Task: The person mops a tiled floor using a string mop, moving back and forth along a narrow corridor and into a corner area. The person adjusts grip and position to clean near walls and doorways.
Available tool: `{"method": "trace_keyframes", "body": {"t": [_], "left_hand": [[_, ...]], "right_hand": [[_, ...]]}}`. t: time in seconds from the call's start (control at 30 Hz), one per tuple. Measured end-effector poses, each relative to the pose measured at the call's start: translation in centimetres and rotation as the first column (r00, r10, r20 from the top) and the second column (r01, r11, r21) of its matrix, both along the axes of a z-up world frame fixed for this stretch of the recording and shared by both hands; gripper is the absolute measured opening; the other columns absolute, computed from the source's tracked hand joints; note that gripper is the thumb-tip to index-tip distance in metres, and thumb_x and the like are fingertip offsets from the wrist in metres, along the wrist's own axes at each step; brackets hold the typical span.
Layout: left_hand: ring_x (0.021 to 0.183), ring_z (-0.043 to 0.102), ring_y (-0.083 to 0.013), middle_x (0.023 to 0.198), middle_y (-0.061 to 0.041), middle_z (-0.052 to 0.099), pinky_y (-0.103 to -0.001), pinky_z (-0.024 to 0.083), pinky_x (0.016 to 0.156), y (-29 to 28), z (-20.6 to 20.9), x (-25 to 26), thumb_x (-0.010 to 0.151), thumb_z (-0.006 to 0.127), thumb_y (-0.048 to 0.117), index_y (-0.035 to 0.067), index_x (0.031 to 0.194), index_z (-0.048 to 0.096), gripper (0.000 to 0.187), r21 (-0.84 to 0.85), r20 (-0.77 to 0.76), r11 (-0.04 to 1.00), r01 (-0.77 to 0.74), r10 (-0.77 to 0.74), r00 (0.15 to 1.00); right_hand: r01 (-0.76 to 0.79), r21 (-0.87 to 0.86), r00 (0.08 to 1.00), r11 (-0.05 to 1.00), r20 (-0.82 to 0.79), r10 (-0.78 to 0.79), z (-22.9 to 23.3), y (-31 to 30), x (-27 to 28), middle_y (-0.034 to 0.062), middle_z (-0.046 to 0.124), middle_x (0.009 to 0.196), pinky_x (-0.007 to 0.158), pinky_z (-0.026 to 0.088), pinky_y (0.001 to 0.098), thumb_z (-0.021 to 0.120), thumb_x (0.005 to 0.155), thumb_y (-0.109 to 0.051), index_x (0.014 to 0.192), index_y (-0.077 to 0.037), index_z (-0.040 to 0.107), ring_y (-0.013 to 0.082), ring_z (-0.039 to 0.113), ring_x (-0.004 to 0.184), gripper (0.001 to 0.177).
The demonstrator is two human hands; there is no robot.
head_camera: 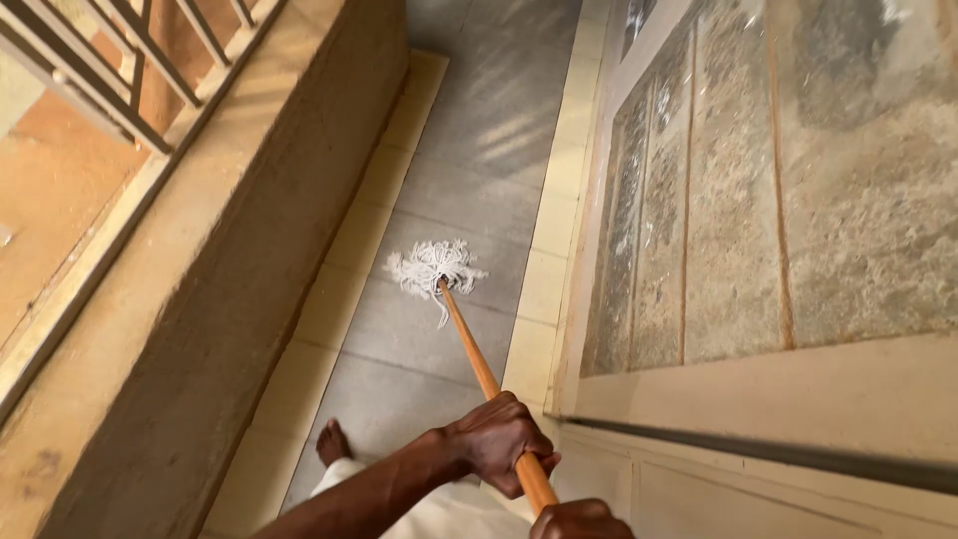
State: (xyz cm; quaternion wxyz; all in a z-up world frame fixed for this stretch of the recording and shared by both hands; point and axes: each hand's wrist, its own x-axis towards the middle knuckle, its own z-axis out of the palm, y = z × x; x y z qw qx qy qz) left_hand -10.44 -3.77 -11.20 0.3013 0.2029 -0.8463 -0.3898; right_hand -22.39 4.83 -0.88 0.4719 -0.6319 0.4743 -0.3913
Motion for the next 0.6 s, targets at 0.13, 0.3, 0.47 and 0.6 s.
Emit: {"method": "trace_keyframes", "body": {"t": [0.13, 0.3, 0.47, 0.6], "left_hand": [[0.060, 0.060, -0.0155, 0.062, 0.005, 0.061, -0.034, 0.044, 0.056, -3.4, -3.7, 0.0, 0.051, 0.057, 0.025, 0.025, 0.070, 0.060, 0.019, -0.068, 0.264, 0.998, -0.017, 0.034, 0.964], [0.081, 0.058, -0.0225, 0.081, -0.003, 0.063, -0.035, 0.046, 0.067, -9.2, -9.1, 4.8, 0.065, 0.063, 0.032, 0.019, 0.078, 0.067, 0.018, -0.094, 0.435, 0.956, -0.277, 0.289, 0.853], [0.068, 0.056, -0.0218, 0.073, 0.001, 0.063, -0.041, 0.040, 0.050, -12.3, -8.5, 11.6, 0.076, 0.053, 0.043, 0.015, 0.062, 0.057, 0.031, -0.007, 0.548, 0.891, -0.453, 0.382, 0.744], [0.048, 0.057, -0.0127, 0.060, -0.002, 0.063, -0.029, 0.044, 0.045, -7.1, -1.1, 13.4, 0.078, 0.060, 0.025, 0.012, 0.061, 0.057, 0.022, 0.013, 0.361, 0.849, -0.528, 0.489, 0.794]], "right_hand": [[-0.032, -0.459, 0.999, 0.888, -0.025, 0.023, 1.2, -3.7, 1.5, 0.0023, 0.034, 0.047, 0.039, 0.025, 0.0269, 0.044, 0.074, -0.008, 0.049, -0.007, 0.036, 0.0120, 0.031, 0.037, 0.026], [-0.137, -0.579, 0.990, 0.804, -0.043, 0.138, -6.0, -9.1, 4.6, 0.0020, 0.027, 0.051, 0.042, 0.021, 0.0282, 0.045, 0.081, -0.014, 0.054, -0.009, 0.031, 0.0140, 0.025, 0.043, 0.031], [-0.230, -0.664, 0.962, 0.711, -0.043, 0.271, -4.9, -12.1, 11.5, 0.0026, 0.026, 0.045, 0.045, 0.019, 0.0328, 0.048, 0.078, -0.008, 0.051, -0.009, 0.027, 0.0168, 0.022, 0.043, 0.034], [-0.330, -0.689, 0.892, 0.646, -0.004, 0.451, -1.8, -11.2, 14.0, 0.0073, 0.050, 0.051, 0.043, 0.034, 0.0309, 0.051, 0.070, 0.002, 0.058, -0.005, 0.052, 0.0183, 0.045, 0.042, 0.014]]}}
